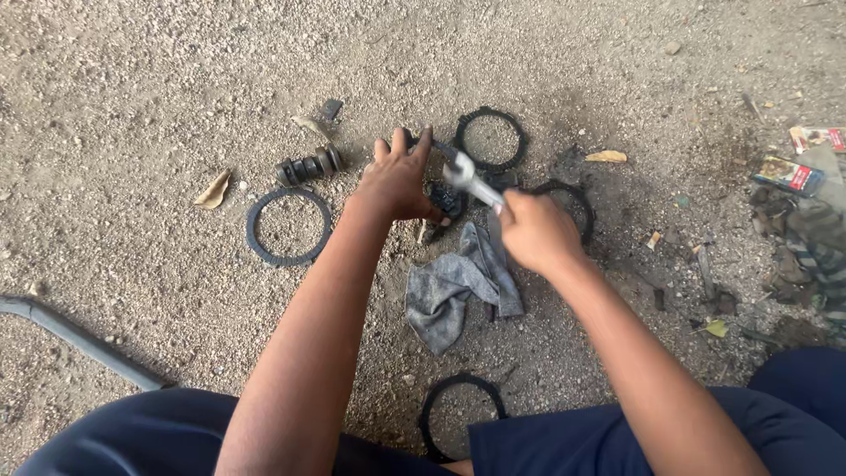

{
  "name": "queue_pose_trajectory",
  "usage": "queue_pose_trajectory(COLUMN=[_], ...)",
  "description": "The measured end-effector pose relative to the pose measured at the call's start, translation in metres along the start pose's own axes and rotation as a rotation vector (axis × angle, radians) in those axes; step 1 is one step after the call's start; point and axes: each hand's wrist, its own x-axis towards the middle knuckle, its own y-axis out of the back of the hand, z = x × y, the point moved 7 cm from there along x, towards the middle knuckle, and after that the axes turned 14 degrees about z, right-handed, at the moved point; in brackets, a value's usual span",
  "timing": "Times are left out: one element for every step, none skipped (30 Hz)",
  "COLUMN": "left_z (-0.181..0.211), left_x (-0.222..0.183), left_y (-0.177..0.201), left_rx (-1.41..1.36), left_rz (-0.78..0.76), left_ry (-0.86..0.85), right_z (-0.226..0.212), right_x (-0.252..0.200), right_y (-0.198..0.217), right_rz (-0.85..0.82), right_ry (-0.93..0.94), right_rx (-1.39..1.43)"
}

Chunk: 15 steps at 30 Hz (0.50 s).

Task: The person manipulates metal rings and a mechanical hub using a wrench and a cloth rag while sitting on the ground.

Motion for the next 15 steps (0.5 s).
queue_pose_trajectory(left_z=[0.001,0.001,0.0,-0.002,-0.002,-0.003,-0.001,0.0,-0.001,-0.001,-0.003,-0.004,-0.004,-0.003,-0.002], left_x=[0.0,-0.001,-0.001,-0.003,-0.003,-0.003,-0.002,-0.001,-0.001,-0.001,-0.001,-0.002,-0.002,-0.001,-0.001], left_y=[0.0,0.0,0.001,0.001,0.001,0.001,0.001,0.001,0.0,0.0,0.0,0.0,0.001,0.001,0.002], left_rx=[0.004,0.009,0.015,0.007,-0.001,-0.01,0.003,0.017,0.032,0.024,0.018,0.011,0.02,0.028,0.036], left_rz=[0.006,0.012,0.02,0.008,-0.002,-0.012,-0.007,-0.001,0.003,0.009,0.015,0.022,0.026,0.031,0.035], left_ry=[0.008,0.015,0.026,0.051,0.072,0.093,0.09,0.088,0.089,0.081,0.078,0.075,0.069,0.063,0.058], right_z=[-0.002,-0.006,-0.009,-0.011,-0.007,-0.004,0.003,0.005,0.007,0.009,0.01,0.012,0.014,0.017,0.019], right_x=[0.0,-0.003,-0.007,-0.013,-0.016,-0.017,-0.018,-0.017,-0.016,-0.013,-0.009,-0.005,-0.002,0.0,0.0], right_y=[0.005,0.012,0.017,0.022,0.015,0.006,0.0,0.0,-0.001,0.0,0.001,0.002,0.004,0.005,0.005], right_rz=[0.056,0.176,0.295,0.413,0.374,0.335,0.297,0.318,0.335,0.352,0.361,0.37,0.383,0.395,0.407], right_ry=[0.001,0.04,0.082,0.123,0.079,0.035,-0.016,0.001,0.018,0.036,0.048,0.059,0.073,0.084,0.094], right_rx=[0.069,0.183,0.299,0.415,0.387,0.359,0.326,0.331,0.337,0.344,0.335,0.325,0.316,0.345,0.374])
